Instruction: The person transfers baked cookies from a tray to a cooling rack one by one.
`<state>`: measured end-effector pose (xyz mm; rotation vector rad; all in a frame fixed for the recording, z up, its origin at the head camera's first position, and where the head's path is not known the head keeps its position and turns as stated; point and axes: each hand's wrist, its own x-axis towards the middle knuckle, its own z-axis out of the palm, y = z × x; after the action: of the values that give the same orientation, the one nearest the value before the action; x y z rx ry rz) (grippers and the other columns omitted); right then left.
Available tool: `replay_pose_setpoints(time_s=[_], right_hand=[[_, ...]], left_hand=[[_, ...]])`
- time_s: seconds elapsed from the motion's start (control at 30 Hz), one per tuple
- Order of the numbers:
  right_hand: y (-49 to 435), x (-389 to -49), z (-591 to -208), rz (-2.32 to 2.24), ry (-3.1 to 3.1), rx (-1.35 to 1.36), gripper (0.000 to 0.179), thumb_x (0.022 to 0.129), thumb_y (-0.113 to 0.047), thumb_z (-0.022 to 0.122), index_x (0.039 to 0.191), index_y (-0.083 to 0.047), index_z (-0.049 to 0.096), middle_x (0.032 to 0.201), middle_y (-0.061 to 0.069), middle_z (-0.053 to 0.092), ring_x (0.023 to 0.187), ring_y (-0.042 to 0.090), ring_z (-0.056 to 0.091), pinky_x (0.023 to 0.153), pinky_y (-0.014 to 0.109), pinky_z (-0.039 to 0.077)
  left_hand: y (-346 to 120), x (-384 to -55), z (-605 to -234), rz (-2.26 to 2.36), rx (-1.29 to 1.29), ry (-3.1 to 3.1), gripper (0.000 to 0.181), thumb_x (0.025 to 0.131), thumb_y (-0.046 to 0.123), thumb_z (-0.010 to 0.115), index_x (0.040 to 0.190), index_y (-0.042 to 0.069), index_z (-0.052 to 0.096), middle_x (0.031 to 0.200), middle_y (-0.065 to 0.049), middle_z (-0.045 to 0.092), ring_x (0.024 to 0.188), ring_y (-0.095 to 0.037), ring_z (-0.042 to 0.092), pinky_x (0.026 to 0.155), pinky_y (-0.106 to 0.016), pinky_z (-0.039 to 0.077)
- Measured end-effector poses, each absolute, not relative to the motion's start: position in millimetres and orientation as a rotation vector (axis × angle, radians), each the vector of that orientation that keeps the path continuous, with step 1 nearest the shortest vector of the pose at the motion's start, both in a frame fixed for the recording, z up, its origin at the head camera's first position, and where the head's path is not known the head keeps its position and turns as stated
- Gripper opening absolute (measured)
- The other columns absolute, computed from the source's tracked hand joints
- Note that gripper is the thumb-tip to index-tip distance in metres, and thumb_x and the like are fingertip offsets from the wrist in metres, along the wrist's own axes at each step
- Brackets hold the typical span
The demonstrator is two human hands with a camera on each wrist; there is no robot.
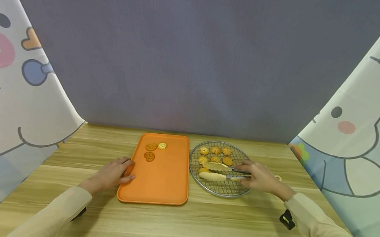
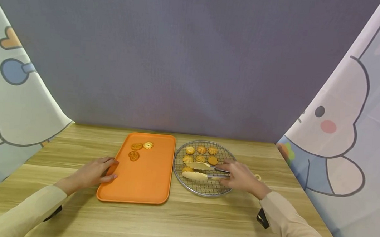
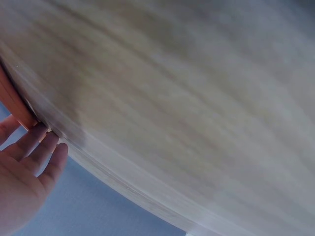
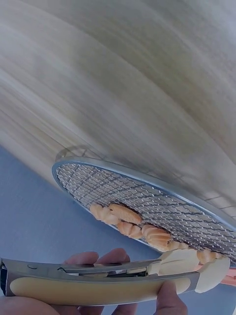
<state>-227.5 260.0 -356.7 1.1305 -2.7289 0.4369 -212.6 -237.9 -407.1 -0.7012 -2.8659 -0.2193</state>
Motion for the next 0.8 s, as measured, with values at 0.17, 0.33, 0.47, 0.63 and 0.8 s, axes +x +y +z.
replay_pose_setpoints(time_s=[0.17,0.33,0.47,0.63,0.8], right_hand=[[260.9,-227.3,-358.3,0.45,-2.752,1.121,0.042,0.074,-0.01,0.066,0.115,-0.002,0.063,0.106,0.015,0.062,0.043,-0.008,0.024,0.038,0.013,0.021],[261.2,-226.3,-358.6,0.465,-2.782,1.105,0.043,0.074,-0.01,0.066,0.117,-0.003,0.062,0.116,0.028,0.057,0.039,-0.008,0.019,0.038,0.009,0.018],[261.4,-225.4,-357.9,0.465,-2.786,1.103,0.043,0.074,-0.011,0.066,0.117,-0.003,0.062,0.118,0.031,0.055,0.037,-0.009,0.018,0.038,0.009,0.017],[262.2,-226.6,-357.7,0.469,-2.787,1.092,0.044,0.073,-0.011,0.066,0.115,-0.003,0.063,0.116,0.029,0.057,0.039,-0.008,0.019,0.037,0.011,0.02],[258.7,-228.2,-354.8,0.485,-2.756,1.107,0.043,0.073,-0.011,0.068,0.115,-0.002,0.063,0.108,0.023,0.061,0.042,-0.008,0.024,0.038,0.013,0.023]], left_hand=[[-237.8,-213.0,-407.8,-0.22,-0.702,-2.862,0.05,0.083,0.039,0.064,0.116,0.002,0.058,0.118,-0.019,0.056,0.103,-0.04,0.056,0.086,-0.056,0.044],[-237.6,-213.0,-408.3,-0.218,-0.712,-2.848,0.049,0.083,0.038,0.064,0.115,0.002,0.058,0.117,-0.02,0.057,0.102,-0.04,0.057,0.085,-0.056,0.045],[-237.3,-212.9,-408.1,-0.221,-0.712,-2.849,0.049,0.082,0.038,0.065,0.115,0.001,0.058,0.116,-0.02,0.057,0.102,-0.04,0.057,0.085,-0.056,0.045],[-237.4,-212.8,-407.7,-0.227,-0.704,-2.857,0.049,0.083,0.038,0.064,0.115,0.002,0.058,0.117,-0.019,0.057,0.102,-0.04,0.057,0.085,-0.055,0.045],[-237.7,-212.3,-407.2,-0.236,-0.705,-2.856,0.049,0.083,0.038,0.064,0.115,0.002,0.058,0.117,-0.02,0.057,0.103,-0.04,0.057,0.085,-0.055,0.045]])
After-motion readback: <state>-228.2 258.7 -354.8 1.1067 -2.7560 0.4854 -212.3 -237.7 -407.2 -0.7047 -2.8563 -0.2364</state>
